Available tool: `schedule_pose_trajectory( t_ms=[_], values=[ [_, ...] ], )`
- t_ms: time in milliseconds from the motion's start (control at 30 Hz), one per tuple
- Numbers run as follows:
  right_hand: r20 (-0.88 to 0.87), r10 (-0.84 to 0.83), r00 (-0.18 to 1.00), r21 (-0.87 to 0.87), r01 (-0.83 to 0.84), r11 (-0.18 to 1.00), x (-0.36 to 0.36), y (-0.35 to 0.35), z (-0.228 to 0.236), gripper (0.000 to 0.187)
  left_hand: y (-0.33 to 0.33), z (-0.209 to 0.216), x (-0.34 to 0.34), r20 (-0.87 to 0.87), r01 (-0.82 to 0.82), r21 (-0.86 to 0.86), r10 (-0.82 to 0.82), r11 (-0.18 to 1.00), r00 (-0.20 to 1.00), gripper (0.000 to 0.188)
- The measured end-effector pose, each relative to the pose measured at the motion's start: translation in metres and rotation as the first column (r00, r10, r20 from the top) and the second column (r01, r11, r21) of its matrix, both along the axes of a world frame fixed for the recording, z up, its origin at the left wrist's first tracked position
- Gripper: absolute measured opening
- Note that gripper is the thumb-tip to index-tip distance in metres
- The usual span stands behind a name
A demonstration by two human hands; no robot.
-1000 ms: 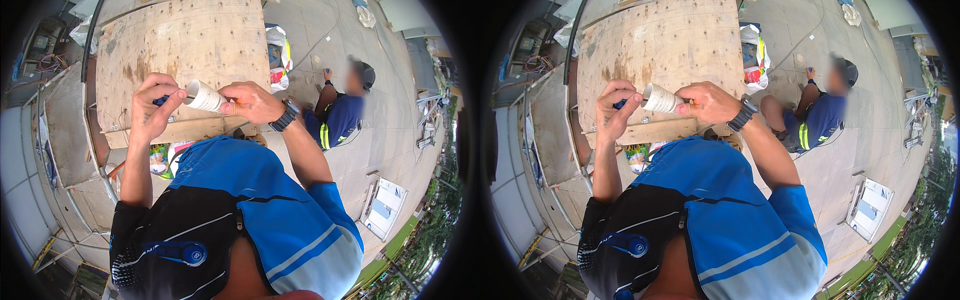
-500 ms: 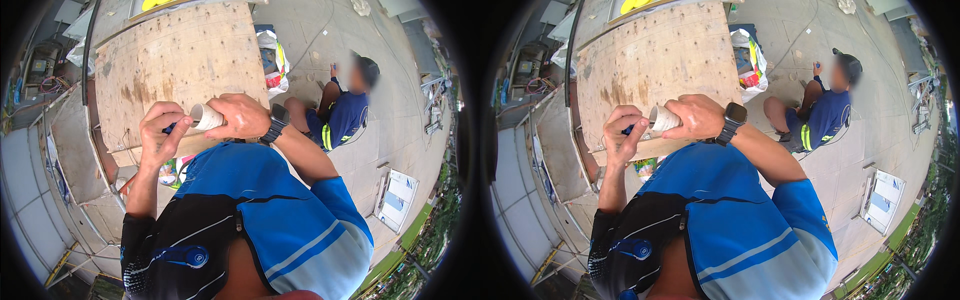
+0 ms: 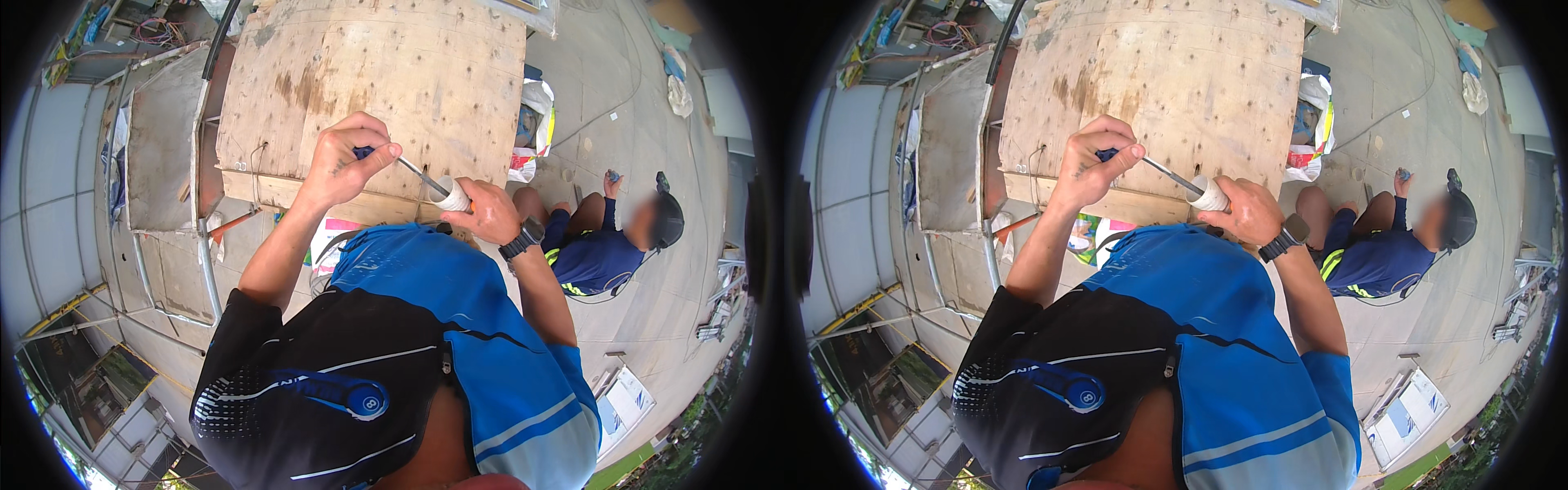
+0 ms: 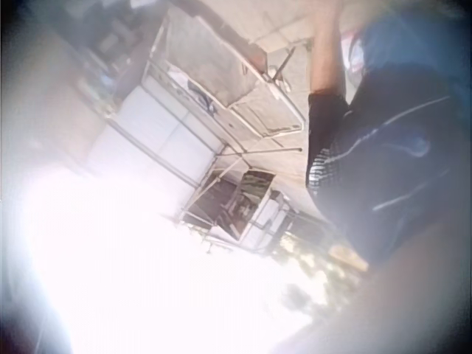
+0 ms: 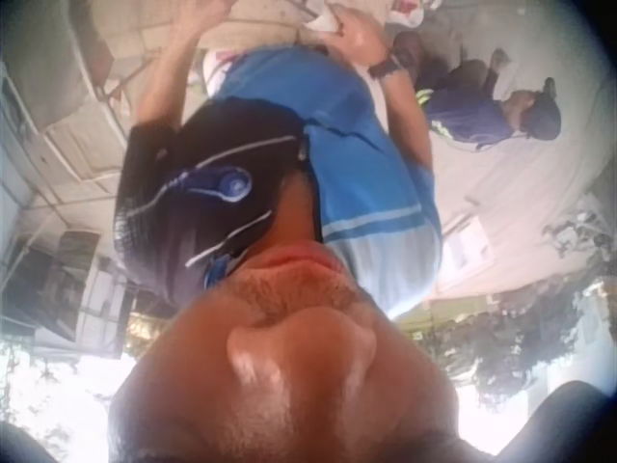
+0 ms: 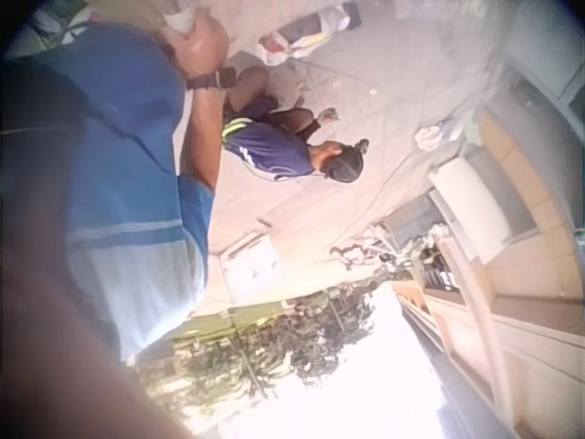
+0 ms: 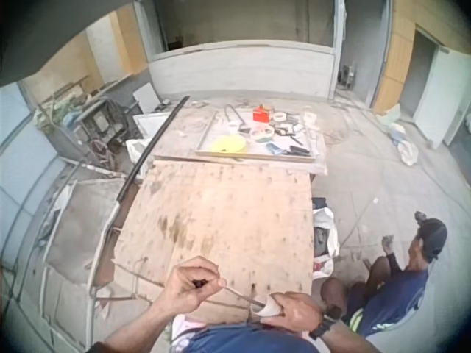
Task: The person assembles a blue electrical connector by inserting wires and tightening screws with an orange screwdriver. They repeatedly open and close the connector housing to check the internal wiring.
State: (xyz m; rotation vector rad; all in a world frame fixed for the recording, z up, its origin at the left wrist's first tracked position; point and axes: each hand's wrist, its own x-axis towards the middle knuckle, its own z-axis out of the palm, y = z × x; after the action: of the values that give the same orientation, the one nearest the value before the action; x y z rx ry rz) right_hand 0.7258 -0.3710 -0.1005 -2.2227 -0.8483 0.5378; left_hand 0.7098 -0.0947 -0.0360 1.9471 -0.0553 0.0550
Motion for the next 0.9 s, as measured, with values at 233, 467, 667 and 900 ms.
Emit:
schedule_pose_trajectory(
  t_ms=[233, 467, 667, 900],
  values=[
    [0.079, -0.133, 0.988, 0.337, 0.099, 0.936, 0.025, 0.029, 0.048, 0.055, -0.006, -0.012, 0.012, -0.216, -0.041, -0.405, -0.052, 0.913, 0.975, 0.020],
    [-0.246, -0.140, 0.959, 0.379, 0.228, 0.897, 0.036, 0.068, 0.064, 0.014, -0.009, -0.033, 0.018, -0.175, -0.107, -0.708, -0.027, 0.698, 0.984, 0.016],
    [-0.565, -0.160, 0.809, 0.435, 0.458, 0.775, 0.041, 0.072, 0.070, 0.010, -0.024, -0.050, 0.008, -0.236, -0.176, -0.901, -0.109, 0.395, 0.966, 0.014],
    [-0.447, -0.200, 0.872, 0.447, 0.411, 0.795, 0.036, 0.070, 0.071, 0.013, -0.018, -0.036, 0.010, 0.018, -0.063, -0.530, 0.086, 0.845, 0.996, 0.009]
  ],
)
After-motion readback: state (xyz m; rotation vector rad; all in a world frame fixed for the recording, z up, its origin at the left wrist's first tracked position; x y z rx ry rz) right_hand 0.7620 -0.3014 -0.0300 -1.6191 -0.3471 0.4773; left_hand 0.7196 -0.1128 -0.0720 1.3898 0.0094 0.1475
